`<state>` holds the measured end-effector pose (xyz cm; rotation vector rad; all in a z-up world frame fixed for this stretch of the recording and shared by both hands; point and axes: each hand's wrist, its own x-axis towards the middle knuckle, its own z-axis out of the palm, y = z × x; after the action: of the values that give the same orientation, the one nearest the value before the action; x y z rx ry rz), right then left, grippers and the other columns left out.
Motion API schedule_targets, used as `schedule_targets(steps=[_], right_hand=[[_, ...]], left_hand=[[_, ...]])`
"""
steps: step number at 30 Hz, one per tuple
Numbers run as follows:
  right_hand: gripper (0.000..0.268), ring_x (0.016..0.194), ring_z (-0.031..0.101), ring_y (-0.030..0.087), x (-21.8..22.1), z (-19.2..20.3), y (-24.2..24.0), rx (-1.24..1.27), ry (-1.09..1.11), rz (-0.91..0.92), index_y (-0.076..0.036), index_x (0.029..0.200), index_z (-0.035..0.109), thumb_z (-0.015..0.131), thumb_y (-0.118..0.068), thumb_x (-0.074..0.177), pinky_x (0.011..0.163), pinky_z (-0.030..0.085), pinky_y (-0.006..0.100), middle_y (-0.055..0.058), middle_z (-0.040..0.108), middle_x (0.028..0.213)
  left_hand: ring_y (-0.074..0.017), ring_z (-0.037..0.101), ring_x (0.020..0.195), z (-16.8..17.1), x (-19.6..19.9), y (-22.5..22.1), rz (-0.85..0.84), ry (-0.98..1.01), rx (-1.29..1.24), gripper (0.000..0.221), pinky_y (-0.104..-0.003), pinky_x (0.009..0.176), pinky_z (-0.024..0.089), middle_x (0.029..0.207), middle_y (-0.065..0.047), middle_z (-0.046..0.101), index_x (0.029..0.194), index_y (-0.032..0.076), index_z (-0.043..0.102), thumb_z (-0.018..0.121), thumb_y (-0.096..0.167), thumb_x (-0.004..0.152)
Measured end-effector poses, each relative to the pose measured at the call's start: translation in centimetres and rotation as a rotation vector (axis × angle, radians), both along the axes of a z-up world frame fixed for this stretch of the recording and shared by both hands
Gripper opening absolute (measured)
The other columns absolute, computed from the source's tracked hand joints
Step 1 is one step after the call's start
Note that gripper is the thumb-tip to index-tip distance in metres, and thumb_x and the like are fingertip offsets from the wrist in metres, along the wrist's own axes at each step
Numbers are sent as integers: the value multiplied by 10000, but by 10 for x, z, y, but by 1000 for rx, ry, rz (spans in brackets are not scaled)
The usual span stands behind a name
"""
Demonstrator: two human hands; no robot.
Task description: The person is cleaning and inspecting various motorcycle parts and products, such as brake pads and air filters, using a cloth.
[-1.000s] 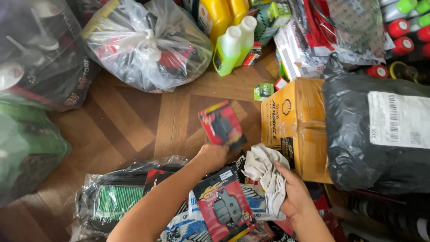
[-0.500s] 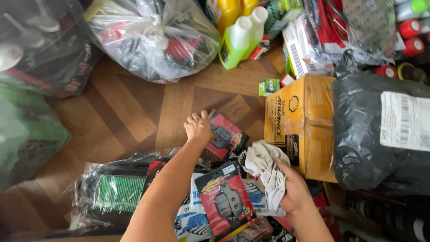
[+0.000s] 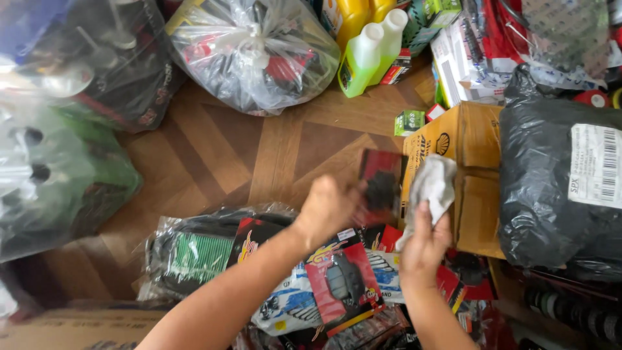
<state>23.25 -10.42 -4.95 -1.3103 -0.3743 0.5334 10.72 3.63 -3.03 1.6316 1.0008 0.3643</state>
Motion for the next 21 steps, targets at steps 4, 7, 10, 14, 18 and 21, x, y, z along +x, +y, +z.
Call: schedule_targets(steps=[4,7,10,14,18,21], right_hand=[[434,1160,336,470,-50,30,1,-332,-441,99,59,1450,492,455,-244,1141,989,290,489,377,488,1356],[439,1472,476,364,-64,43,11,-149,-1006,350,12,1471,481,381,-252,1135,1259,326,472,256,533,1511],[443,1502,455,386,-61,38,24,-132,-1033,390,1,1476,499,376,-242,1127,1282,299,489,229,539,1534],[431,1302,616,378,-64,6,23,-409,-447,356,-14,1403,576,394,-252,1094,1123,473,461,183,611,1383],[499,1432,452,393,-107,30,21,-89,-632,517,29,1530,391,397,-249,1115,1212,351,469,222,460,1543],[466,1502,423,385,-115,31,29,-96,-981,545,12,1507,456,405,-264,1135,1258,321,487,228,516,1540]], left_hand=[[-426,695,840,-12,-15,-41,-150,-147,276,171,-459,719,573,883,-243,700,953,6,693,608,153,933],[-434,701,867,-17,-35,-50,-83,-173,240,185,-458,734,579,884,-251,698,981,1,697,576,77,865],[-448,695,865,31,-57,-50,100,-198,62,169,-456,725,568,853,-267,687,987,-9,688,590,103,908],[-423,705,762,73,-76,-47,180,-120,-41,188,-439,705,551,810,-255,686,966,-19,658,598,158,948],[-411,717,830,23,-90,-48,358,-89,25,176,-431,707,567,841,-256,695,986,-10,681,575,114,919],[-428,653,840,32,-108,-54,352,-174,295,171,-443,687,537,892,-244,702,1019,-17,673,592,91,914]])
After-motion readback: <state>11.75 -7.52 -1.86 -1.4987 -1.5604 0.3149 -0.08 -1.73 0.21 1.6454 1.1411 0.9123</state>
